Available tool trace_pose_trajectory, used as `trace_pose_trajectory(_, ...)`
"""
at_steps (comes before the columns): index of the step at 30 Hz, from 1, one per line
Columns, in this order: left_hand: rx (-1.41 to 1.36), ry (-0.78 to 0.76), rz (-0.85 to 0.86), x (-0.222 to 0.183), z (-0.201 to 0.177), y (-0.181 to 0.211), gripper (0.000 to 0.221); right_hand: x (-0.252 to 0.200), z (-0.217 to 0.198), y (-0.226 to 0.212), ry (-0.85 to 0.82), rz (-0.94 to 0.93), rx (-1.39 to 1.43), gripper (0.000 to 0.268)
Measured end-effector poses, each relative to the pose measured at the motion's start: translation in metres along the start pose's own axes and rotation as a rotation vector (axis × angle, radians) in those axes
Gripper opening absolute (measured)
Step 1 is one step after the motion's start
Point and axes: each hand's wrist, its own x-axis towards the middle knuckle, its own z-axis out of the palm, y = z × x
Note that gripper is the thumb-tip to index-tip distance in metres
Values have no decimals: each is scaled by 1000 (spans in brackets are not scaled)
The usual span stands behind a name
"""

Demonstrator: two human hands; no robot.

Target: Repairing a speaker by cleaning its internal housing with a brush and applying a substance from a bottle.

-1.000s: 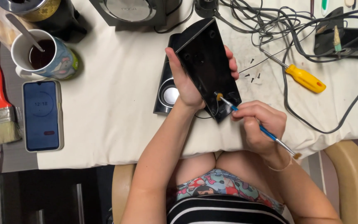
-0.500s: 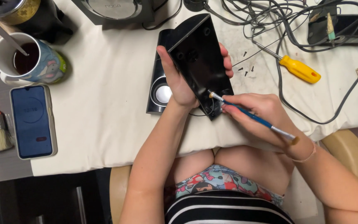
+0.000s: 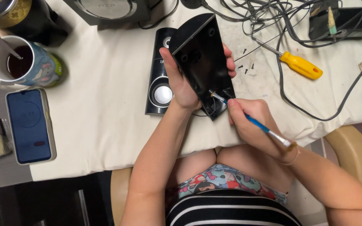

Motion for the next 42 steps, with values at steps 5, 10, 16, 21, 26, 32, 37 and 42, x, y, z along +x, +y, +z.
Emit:
trace_pose_trajectory(5, -77, -32, 2, -3, -5, -5, 103, -1, 35, 20, 94, 509, 1024, 52)
trace_pose_trajectory(10, -62, 20, -46, -3, -2, 1, 103, 2, 27, 29, -21, 346, 883, 47)
trace_pose_trajectory(16, -7, -102, -113, -2, -16, -8, 104, 16, -28, 0, -292, 47, -70, 44)
trace_pose_trajectory(21, -13, -3, -159, 2, -4, 10, 108, 23, -19, 39, -150, -805, -890, 32)
trace_pose_trajectory(26, -34, -56, -214, 2, -14, 3, 110, 37, -32, 31, 79, -1273, -1414, 31)
trace_pose_trajectory(32, 70, -29, -110, 0, -16, -12, 113, 31, -26, 15, -275, -569, -789, 40)
trace_pose_trajectory(37, 136, -57, -90, 4, -16, -14, 116, 29, -51, -24, -523, 102, -391, 47)
trace_pose_trajectory(42, -121, 48, -116, 6, -2, 17, 110, 19, -57, -4, -280, -212, -492, 43)
